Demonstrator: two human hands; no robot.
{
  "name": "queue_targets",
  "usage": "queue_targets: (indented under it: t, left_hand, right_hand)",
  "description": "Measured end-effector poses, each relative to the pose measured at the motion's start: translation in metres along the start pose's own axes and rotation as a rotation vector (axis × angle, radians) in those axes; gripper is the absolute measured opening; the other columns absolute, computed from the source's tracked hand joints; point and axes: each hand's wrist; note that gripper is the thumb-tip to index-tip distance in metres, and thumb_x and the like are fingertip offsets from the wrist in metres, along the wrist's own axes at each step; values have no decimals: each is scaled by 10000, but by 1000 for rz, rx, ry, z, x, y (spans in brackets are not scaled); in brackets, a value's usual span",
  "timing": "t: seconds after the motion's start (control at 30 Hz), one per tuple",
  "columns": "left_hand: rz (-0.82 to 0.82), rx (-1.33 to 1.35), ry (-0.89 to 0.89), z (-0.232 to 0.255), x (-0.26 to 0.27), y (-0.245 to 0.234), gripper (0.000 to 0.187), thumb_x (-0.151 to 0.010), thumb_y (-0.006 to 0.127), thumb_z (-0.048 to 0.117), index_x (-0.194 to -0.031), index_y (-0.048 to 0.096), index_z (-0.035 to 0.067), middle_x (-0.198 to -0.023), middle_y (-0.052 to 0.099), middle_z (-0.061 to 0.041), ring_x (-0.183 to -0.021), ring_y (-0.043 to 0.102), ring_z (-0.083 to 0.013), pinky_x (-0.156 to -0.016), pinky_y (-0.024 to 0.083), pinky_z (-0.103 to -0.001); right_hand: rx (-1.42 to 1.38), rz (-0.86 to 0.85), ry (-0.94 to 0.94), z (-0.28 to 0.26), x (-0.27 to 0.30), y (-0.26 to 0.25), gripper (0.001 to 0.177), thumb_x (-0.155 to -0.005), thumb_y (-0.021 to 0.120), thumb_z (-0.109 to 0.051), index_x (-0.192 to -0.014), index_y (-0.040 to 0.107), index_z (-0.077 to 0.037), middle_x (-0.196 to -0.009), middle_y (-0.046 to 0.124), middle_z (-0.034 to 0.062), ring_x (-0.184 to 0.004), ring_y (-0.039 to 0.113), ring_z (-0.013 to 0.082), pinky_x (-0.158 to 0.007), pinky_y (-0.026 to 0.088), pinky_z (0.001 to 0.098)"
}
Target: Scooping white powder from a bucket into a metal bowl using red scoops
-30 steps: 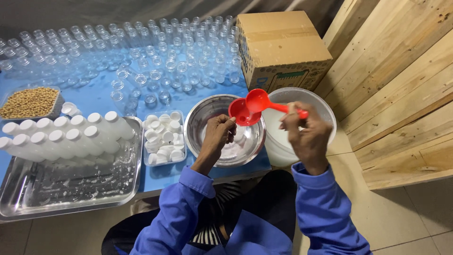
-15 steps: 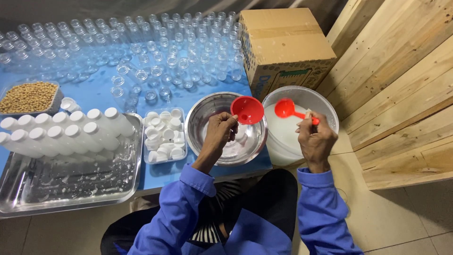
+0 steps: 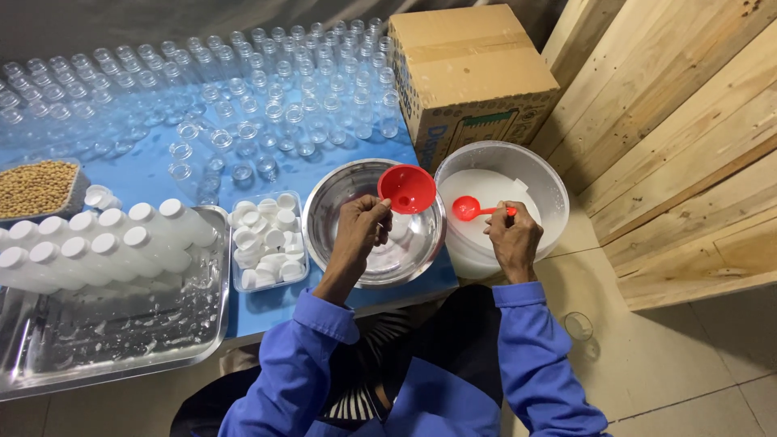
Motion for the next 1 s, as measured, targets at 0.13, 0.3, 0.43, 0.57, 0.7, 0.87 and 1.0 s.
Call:
queue_targets:
  t: [0.13,0.3,0.43,0.57,0.7,0.87,1.0]
  left_hand:
    - [-5,-8,2,4,4,2,285,-927,685,256,-770,634,24,-576,572,-114,-409,562,-148,-385,395,-211]
    - [-3,-17,9,0,1,1,290,-927,693,266,-771,641,27,-578,580,-112,-410,570,-152,-384,404,-216]
    - [4,-18,14,-4,-3,0,287,-921,698,260,-768,643,23,-576,577,-111,-407,566,-150,-383,400,-214]
    - [17,-9,12,-5,-4,0,272,-915,698,238,-761,643,21,-567,575,-113,-398,564,-156,-374,398,-216]
    - [15,19,17,-13,-10,0,265,-914,702,225,-761,642,17,-553,569,-117,-384,557,-157,-358,395,-220]
    - [29,9,12,-6,-4,3,264,-912,693,223,-750,641,21,-547,565,-111,-383,544,-146,-363,377,-212]
    - [24,11,17,-5,-4,3,270,-907,701,235,-747,641,26,-542,570,-110,-380,544,-146,-360,372,-216]
  right_hand:
    - [1,-28,-9,7,1,4,133,-974,603,-123,-939,694,-33,-591,689,96,-567,715,224,-588,576,348]
    - [-76,36,50,-24,0,-14,164,-993,566,-117,-946,695,-27,-615,690,116,-562,703,215,-575,568,340]
    - [-188,81,25,-43,-11,-32,209,-1002,525,-80,-939,686,37,-692,709,192,-544,695,213,-509,582,320]
    - [-274,97,-54,-67,-21,-51,215,-1062,546,-64,-948,671,69,-709,696,221,-545,691,243,-483,578,333]
    - [-376,106,-80,-111,-25,-65,231,-1107,543,-89,-992,652,79,-732,691,217,-561,688,232,-503,587,317]
    - [-402,69,-122,-174,-16,-71,226,-1096,541,-75,-999,666,88,-715,683,220,-573,700,232,-504,596,317]
    - [-402,11,-179,-193,-8,-57,204,-1070,557,-51,-976,675,86,-682,683,226,-550,699,239,-489,591,330]
Point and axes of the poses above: each hand's wrist, its own x-axis away from the middle knuckle, its own y-axis out of the palm, z = x × y
